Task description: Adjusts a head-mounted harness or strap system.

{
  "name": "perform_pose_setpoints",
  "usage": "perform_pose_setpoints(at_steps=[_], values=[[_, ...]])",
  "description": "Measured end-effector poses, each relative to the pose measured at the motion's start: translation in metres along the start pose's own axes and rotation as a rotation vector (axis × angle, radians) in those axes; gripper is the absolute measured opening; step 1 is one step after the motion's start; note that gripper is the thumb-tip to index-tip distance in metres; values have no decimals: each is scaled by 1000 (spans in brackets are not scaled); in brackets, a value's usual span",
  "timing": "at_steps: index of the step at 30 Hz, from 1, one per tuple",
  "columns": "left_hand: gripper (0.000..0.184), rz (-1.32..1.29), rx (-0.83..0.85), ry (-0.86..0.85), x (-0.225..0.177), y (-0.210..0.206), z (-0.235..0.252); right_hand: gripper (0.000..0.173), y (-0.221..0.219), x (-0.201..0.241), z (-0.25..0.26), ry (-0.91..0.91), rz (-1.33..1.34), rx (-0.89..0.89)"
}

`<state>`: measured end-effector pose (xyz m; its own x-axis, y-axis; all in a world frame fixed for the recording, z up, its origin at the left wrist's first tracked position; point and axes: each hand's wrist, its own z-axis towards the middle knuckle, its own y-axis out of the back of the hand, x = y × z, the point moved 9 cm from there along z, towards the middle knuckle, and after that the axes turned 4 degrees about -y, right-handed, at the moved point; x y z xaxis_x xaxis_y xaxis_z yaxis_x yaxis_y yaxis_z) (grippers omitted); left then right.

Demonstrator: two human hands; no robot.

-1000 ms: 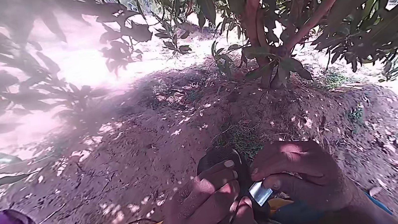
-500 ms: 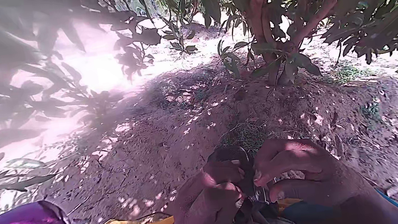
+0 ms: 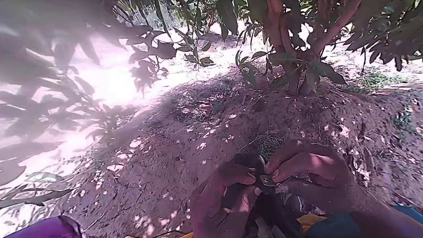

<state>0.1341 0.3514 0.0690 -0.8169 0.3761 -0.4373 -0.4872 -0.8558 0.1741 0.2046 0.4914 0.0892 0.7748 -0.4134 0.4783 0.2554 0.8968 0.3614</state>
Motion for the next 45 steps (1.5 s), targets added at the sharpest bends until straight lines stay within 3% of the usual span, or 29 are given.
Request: perform_pose_setpoints(at_steps=[9, 16, 21, 27, 30, 36, 41, 45], values=[[13, -334, -4, 250, 28, 1, -2, 13, 2, -17, 10, -205, 107, 11], [12, -417, -109, 374, 44, 9, -3, 9, -7, -37, 31, -412, 224, 136], [14, -384, -112, 321, 41, 16, 3, 11, -14, -41, 46, -381, 192, 219], [13, -180, -93, 232, 32, 20, 6, 9, -19, -56, 43, -515, 342, 185], [12, -200, -109, 233, 31, 19, 5, 9, -19, -58, 42, -517, 423, 144], [13, -175, -141, 249, 24, 15, 7, 3, -22, -61, 39, -527, 248, 119], [13, -189, -202, 287, 28, 24, 9, 16, -19, -51, 40, -377, 303, 111], [14, -227, -226, 301, 29, 26, 9, 17, -18, -49, 40, -373, 311, 127]])
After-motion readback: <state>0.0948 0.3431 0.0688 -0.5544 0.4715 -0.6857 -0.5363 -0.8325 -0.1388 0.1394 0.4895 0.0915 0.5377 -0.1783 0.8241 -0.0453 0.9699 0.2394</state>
